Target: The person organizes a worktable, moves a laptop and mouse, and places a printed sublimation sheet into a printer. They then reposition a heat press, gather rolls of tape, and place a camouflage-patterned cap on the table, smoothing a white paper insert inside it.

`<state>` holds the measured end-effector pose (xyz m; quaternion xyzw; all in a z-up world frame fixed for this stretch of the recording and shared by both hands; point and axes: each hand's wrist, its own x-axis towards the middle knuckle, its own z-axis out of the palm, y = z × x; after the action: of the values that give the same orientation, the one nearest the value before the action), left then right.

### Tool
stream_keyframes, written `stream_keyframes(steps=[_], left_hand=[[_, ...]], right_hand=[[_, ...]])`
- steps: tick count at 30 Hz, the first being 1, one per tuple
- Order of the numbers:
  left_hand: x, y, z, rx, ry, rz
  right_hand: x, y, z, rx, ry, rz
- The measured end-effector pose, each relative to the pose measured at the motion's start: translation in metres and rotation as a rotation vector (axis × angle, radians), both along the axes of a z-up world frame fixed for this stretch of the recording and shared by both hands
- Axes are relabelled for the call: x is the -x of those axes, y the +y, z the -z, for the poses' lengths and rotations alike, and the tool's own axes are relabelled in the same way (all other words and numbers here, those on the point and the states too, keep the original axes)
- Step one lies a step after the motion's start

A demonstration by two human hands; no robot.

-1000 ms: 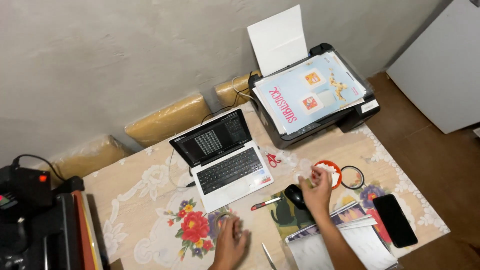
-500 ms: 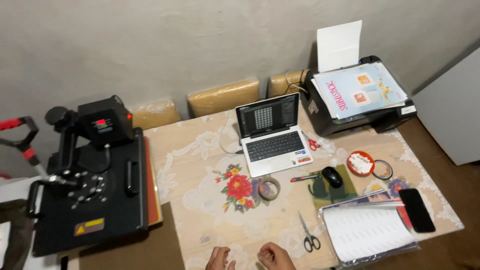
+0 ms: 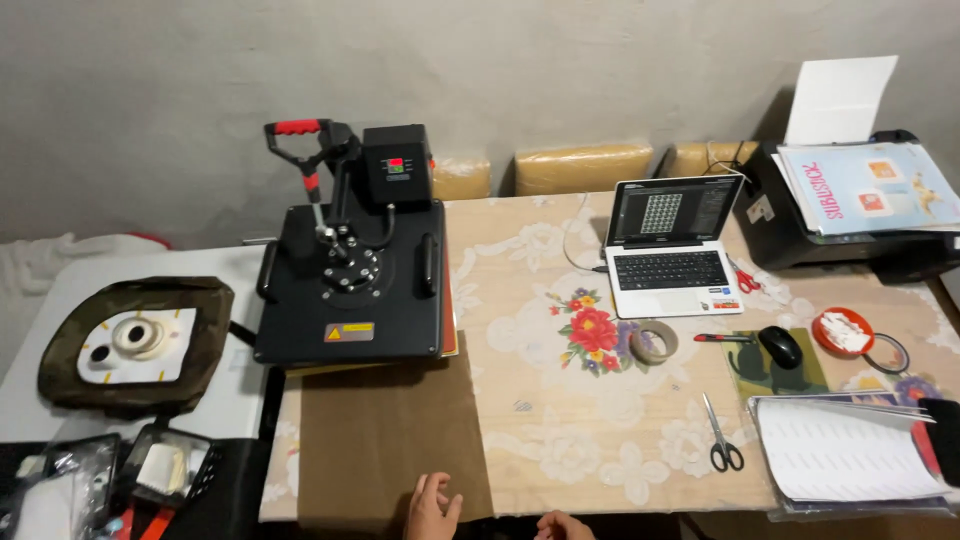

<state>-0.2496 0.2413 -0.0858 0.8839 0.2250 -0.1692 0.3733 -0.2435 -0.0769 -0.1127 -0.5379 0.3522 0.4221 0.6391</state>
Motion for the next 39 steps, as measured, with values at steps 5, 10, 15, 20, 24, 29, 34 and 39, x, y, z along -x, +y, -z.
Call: stream_keyframes(steps=[5, 10, 15, 20, 24, 29, 34, 39], left_hand=[[0.027, 0.016, 0.023, -0.019, -0.113, -0.124], [0.050, 0.013, 0.027, -0.007, 0.041, -0.142], [0.057, 0.009, 0.079, -0.173, -0.148, -0.216], [0.025, -0.005, 0.078, -0.061, 0.006, 0.035], [-0.012, -0.050, 0.049, 0.028, 0.161, 0.103], [-0.043, -0.091, 0.029, 0.068, 0.063, 0.160], [-0.088, -0.135, 0.011, 0.075, -0.010, 0.181], [-0.157, -0.178, -0.001, 0.152, -0.318, 0.183]], right_hand=[[-0.019, -0.023, -0.027, 0.399, -0.522, -0.484], [-0.095, -0.129, -0.018, 0.793, -0.523, -0.185], [-0.173, -0.266, -0.041, 1.175, -0.467, 0.197], [-0.225, -0.348, -0.046, 1.292, -0.449, 0.113], [-0.247, -0.375, -0.047, 1.391, -0.421, 0.009], [-0.281, -0.408, -0.022, 1.579, -0.454, -0.320], [-0.295, -0.414, -0.020, 1.419, -0.579, -0.271], [-0.302, -0.415, -0.019, 1.436, -0.571, -0.196]])
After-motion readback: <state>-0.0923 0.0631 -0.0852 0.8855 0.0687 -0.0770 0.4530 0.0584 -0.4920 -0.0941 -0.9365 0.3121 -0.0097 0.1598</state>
